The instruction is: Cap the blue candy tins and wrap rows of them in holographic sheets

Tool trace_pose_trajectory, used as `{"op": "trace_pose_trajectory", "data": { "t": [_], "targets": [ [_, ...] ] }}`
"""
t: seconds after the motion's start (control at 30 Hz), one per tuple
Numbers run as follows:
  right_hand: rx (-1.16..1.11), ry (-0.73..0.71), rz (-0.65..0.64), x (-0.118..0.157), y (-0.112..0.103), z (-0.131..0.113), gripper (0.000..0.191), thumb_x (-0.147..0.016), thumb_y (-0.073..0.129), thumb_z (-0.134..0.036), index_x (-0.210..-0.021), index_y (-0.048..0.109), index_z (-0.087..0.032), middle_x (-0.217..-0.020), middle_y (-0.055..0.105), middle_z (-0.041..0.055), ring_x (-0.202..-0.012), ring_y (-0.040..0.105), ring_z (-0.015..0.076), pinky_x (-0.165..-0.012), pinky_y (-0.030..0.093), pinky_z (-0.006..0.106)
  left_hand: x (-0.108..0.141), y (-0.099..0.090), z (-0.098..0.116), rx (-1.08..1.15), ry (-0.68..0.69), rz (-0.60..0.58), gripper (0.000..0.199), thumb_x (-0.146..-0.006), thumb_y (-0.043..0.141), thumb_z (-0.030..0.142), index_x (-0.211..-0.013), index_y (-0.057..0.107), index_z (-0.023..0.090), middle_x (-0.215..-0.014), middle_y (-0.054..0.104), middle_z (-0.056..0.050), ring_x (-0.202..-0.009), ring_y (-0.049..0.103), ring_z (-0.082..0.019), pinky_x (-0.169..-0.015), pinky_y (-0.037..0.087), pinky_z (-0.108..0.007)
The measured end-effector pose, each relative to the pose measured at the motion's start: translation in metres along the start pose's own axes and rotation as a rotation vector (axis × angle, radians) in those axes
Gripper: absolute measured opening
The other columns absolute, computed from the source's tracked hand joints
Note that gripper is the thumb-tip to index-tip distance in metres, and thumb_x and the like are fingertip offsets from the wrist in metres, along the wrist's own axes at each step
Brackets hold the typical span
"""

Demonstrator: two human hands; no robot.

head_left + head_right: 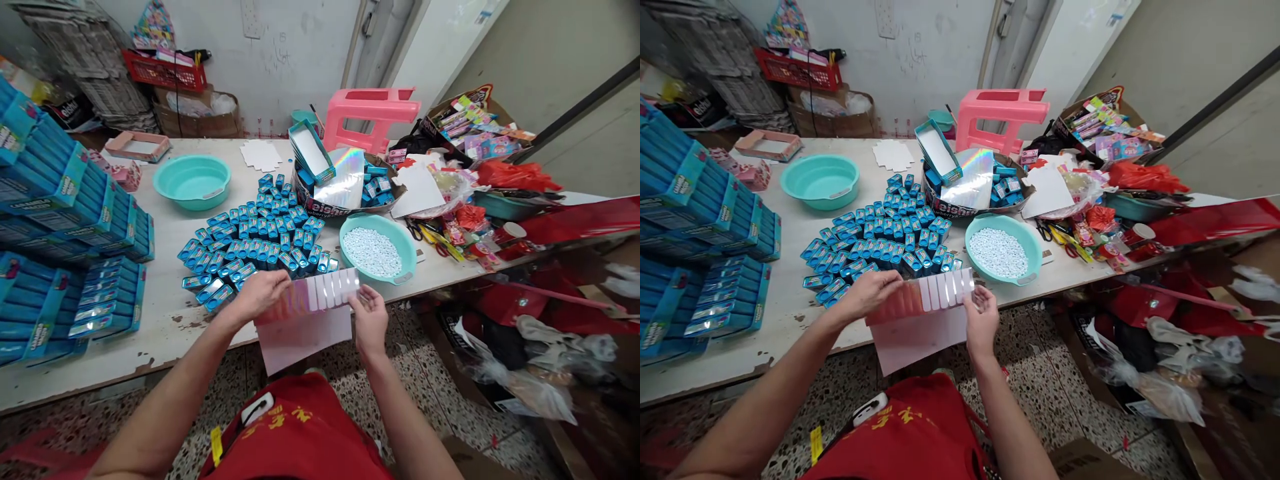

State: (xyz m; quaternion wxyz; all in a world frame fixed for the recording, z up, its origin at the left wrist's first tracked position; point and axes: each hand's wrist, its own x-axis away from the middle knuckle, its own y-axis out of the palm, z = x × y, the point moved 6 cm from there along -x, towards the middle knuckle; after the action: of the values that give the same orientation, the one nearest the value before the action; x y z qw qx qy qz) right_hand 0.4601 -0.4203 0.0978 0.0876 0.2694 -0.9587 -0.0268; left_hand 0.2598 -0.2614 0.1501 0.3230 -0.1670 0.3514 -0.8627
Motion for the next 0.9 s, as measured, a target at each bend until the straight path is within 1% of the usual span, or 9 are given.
{"op": "trace_pose_trajectory", "data": {
  "t": [0.1,0.17,0.27,0.33,0.43,0.57,0.7,0.8,0.9],
  "targets": [
    [0.323,-0.303,-0.02,0.009,0.004,0.004,0.051,-0.07,0.07,-0.029,-0.119,0.054,-0.026,-0.134,0.046,0.0051,-0.131,0.033,0.0203,-0.111,0.022,0.041,0.002,0.035,-0.027,-0.126,-0.038,-0.044,0.027,-0.085,0.044,0.036,-0.07,0.061,0.021,-0.065,0.06,-0.003,-0.061,0.053,-0.016,-0.056,0.028,-0.024],
    [0.472,-0.457,-0.267,0.021,0.03,0.009,0.04,-0.075,0.065,-0.03,-0.114,0.058,-0.03,-0.133,0.049,0.0035,-0.134,0.027,0.0221,-0.113,0.014,0.045,0.002,0.054,-0.035,-0.12,-0.015,-0.111,0.027,-0.085,0.045,0.036,-0.069,0.06,0.021,-0.066,0.061,-0.004,-0.062,0.053,-0.017,-0.056,0.028,-0.024],
    [0.67,-0.617,-0.625,0.036,0.074,0.019,0.028,-0.08,0.061,-0.031,-0.109,0.062,-0.031,-0.116,0.062,0.0036,-0.126,0.04,0.0244,-0.112,0.009,0.05,0.001,0.062,-0.036,-0.036,0.045,-0.167,0.028,-0.086,0.044,0.037,-0.071,0.061,0.02,-0.068,0.062,-0.004,-0.063,0.054,-0.016,-0.058,0.03,-0.023],
    [0.789,-0.666,-0.771,0.038,0.096,0.024,0.022,-0.085,0.055,-0.033,-0.105,0.064,-0.028,-0.101,0.067,0.0046,-0.107,0.055,0.0226,-0.109,0.016,0.05,-0.002,0.056,-0.036,0.004,0.066,-0.187,0.029,-0.086,0.043,0.038,-0.072,0.063,0.021,-0.068,0.063,-0.004,-0.063,0.054,-0.016,-0.059,0.031,-0.023],
    [0.875,-0.665,-0.913,0.029,0.116,0.029,0.022,-0.089,0.049,-0.035,-0.096,0.066,-0.024,-0.091,0.069,0.0055,-0.089,0.06,0.0196,-0.092,0.037,0.039,-0.005,0.036,-0.046,0.007,0.018,-0.189,0.027,-0.081,0.049,0.041,-0.072,0.065,0.021,-0.066,0.062,-0.002,-0.061,0.053,-0.015,-0.057,0.029,-0.023],
    [0.808,-0.587,-0.905,0.004,0.131,0.021,0.021,-0.088,0.05,-0.035,-0.093,0.067,-0.023,-0.092,0.069,0.0041,-0.085,0.06,0.0173,-0.078,0.041,0.029,-0.009,-0.001,-0.066,0.149,-0.141,-0.106,0.029,-0.073,0.057,0.047,-0.071,0.065,0.02,-0.068,0.062,-0.001,-0.065,0.054,-0.016,-0.058,0.033,-0.023],
    [0.688,-0.488,-0.927,-0.039,0.158,0.005,0.021,-0.087,0.051,-0.035,-0.087,0.067,-0.022,-0.086,0.069,0.0014,-0.078,0.061,0.0153,-0.071,0.043,0.025,-0.02,-0.023,-0.082,0.673,-0.291,0.153,0.042,-0.072,0.058,0.049,-0.099,0.062,0.016,-0.085,0.065,-0.003,-0.076,0.058,-0.017,-0.066,0.042,-0.024],
    [0.682,-0.48,-0.992,-0.083,0.188,-0.011,0.022,-0.085,0.053,-0.036,-0.086,0.068,-0.021,-0.081,0.069,0.0012,-0.074,0.061,0.0157,-0.066,0.043,0.024,-0.034,-0.007,-0.087,0.968,-0.368,0.22,0.055,-0.068,0.066,0.045,-0.114,0.056,0.017,-0.1,0.065,-0.006,-0.081,0.06,-0.017,-0.07,0.045,-0.025],
    [0.812,-0.552,-1.122,-0.125,0.222,-0.02,0.021,-0.083,0.054,-0.035,-0.084,0.069,-0.021,-0.081,0.07,0.0014,-0.074,0.062,0.0161,-0.066,0.042,0.024,-0.047,0.023,-0.091,1.055,-0.443,0.244,0.049,-0.065,0.07,0.042,-0.103,0.062,0.012,-0.091,0.067,-0.006,-0.071,0.06,-0.015,-0.063,0.043,-0.023]
  ]
}}
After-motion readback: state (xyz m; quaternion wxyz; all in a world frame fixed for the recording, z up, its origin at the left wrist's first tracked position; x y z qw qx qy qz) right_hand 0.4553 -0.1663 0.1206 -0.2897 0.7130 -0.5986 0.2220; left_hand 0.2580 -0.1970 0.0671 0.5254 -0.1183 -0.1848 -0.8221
